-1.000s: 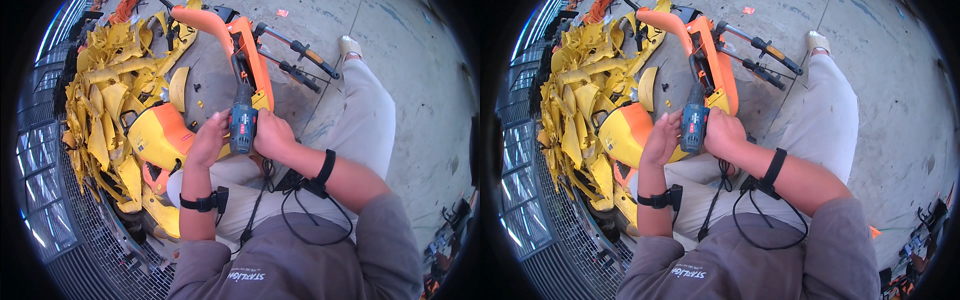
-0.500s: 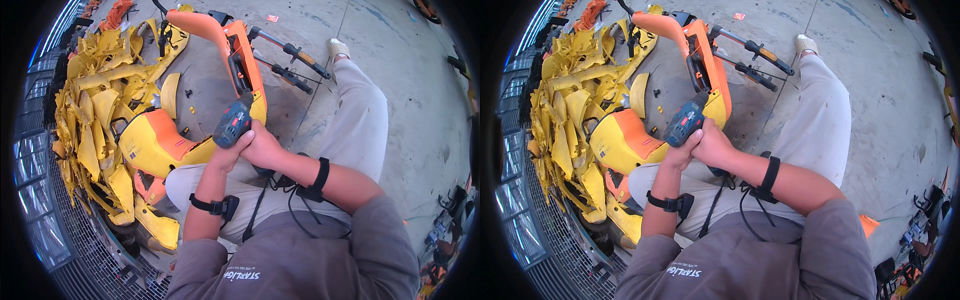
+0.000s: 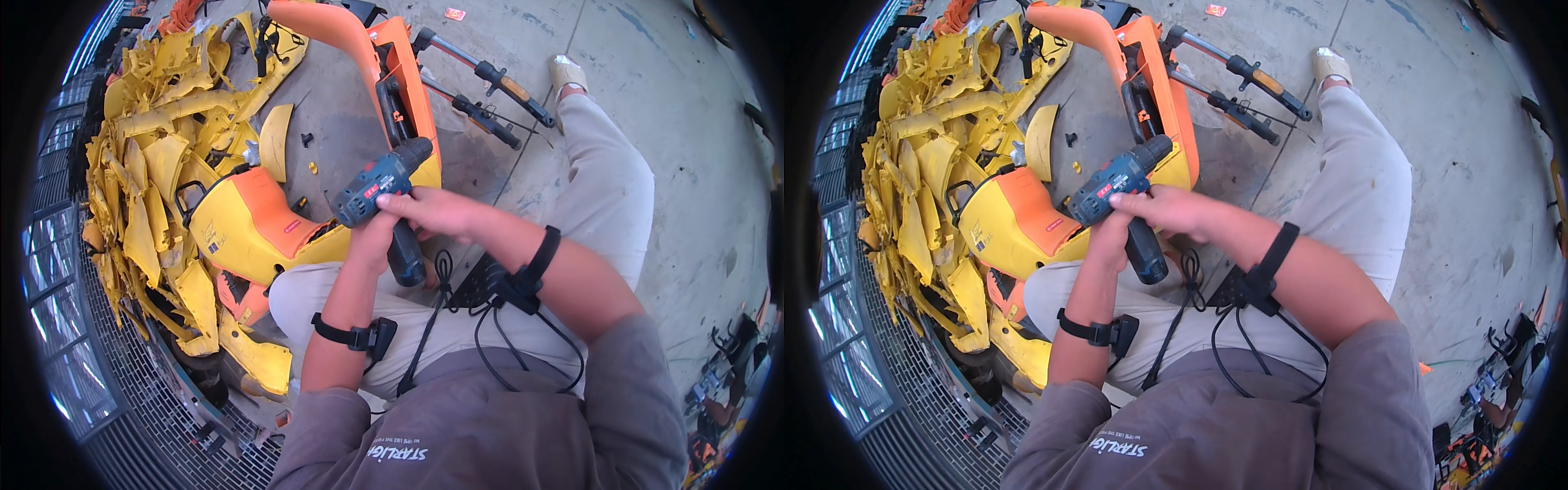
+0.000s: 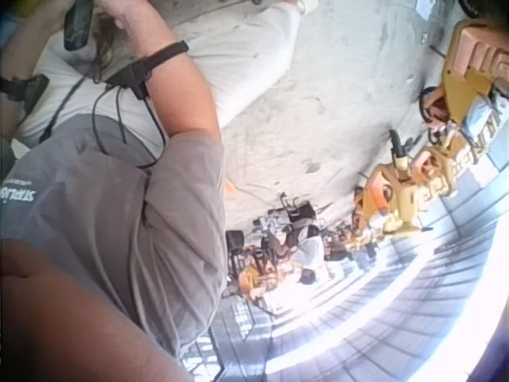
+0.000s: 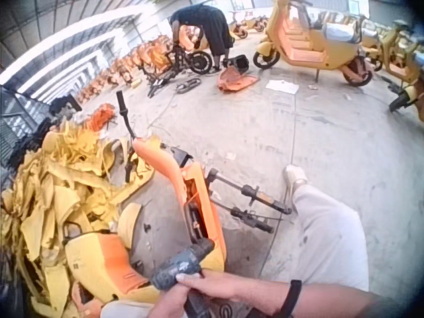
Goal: The person uses a power drill to remove screws from the frame of a yellow electric scooter while sitting on the floor.
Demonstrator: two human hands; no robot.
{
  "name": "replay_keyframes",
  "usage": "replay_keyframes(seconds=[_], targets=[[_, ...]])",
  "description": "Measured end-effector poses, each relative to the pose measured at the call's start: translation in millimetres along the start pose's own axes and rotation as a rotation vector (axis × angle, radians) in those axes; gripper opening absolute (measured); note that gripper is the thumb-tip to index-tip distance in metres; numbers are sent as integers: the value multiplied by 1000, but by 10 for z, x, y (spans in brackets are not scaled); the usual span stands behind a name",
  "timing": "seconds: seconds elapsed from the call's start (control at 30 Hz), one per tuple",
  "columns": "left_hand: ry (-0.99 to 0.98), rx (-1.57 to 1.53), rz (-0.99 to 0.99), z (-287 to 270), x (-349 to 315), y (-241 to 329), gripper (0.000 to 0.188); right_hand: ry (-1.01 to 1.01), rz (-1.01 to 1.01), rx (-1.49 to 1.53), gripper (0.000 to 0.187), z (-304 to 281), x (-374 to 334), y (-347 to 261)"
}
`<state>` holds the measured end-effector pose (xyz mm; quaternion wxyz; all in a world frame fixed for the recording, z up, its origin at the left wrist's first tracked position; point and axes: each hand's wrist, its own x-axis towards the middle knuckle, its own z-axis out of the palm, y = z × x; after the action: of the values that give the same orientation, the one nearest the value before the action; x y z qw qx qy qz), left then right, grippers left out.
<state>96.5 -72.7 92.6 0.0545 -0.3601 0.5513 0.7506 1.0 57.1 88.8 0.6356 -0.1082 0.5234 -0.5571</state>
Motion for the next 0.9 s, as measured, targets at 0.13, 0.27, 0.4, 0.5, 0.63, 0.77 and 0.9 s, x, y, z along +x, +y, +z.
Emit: replay_keyframes(seconds=[0.13, 0.27, 0.4, 0.5, 0.63, 0.77, 0.9], targets=[[110, -92, -111, -16, 173, 36, 16, -80, -87, 294, 93, 71, 71, 28], [55, -141, -117, -123, 306, 51, 10, 86, -145, 367, 94, 223, 334, 202], [109, -70, -126, -45, 339, 52, 11, 272, -172, 261, 96, 272, 392, 265], [209, 17, -101, 102, 275, 132, 16, 342, -121, 197, 91, 240, 324, 177], [191, -16, -85, 72, 356, 135, 20, 447, -218, 140, 86, 260, 431, 212], [174, -67, -35, 164, 426, 238, 20, 485, -303, 115, 85, 172, 471, 101], [199, -39, -21, 292, 322, 270, 24, 502, -274, 131, 80, 197, 349, 90]])
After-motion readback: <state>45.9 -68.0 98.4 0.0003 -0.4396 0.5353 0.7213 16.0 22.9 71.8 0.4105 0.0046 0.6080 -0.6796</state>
